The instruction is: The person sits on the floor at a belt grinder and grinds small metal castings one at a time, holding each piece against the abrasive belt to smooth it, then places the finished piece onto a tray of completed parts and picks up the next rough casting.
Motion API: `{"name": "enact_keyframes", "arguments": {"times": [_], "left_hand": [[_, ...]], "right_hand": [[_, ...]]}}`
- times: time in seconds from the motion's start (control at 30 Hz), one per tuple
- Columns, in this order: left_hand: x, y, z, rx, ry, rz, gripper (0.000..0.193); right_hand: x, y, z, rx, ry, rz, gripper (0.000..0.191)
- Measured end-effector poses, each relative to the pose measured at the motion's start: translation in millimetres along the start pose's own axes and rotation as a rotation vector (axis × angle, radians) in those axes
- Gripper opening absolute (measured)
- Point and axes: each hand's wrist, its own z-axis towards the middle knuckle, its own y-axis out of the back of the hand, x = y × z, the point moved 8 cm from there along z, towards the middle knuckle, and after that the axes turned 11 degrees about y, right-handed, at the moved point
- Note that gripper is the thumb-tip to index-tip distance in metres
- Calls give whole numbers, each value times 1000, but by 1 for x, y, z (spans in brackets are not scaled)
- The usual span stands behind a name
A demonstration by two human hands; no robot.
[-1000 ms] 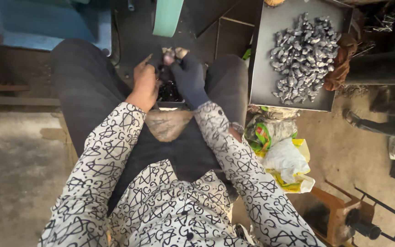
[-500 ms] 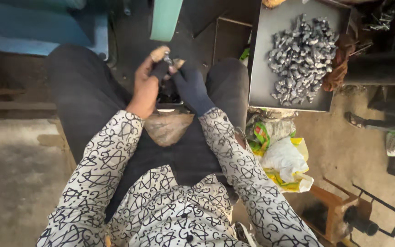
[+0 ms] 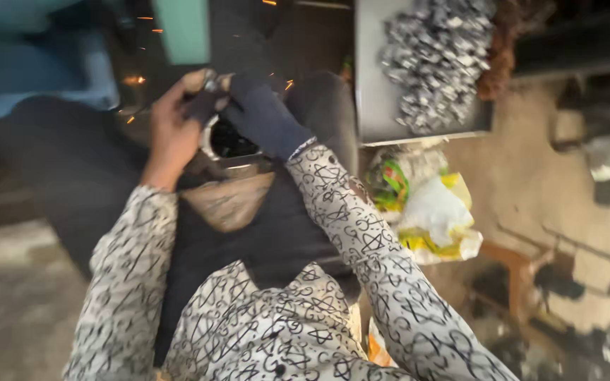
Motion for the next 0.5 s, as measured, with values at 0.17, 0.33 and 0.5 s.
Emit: {"name": "enact_keyframes", "arguments": {"times": [0.17, 0.33, 0.5], "left_hand": [[39, -30, -9, 202, 96, 905, 75], [87, -45, -22, 486, 427, 1007, 72], [49, -51, 2, 239, 159, 223, 40]], "right_hand": [[-60, 154, -38, -561, 77, -442, 46], [-149, 217, -80, -450, -327, -795, 32], [-94, 162, -50, -667, -207, -26, 36]]}}
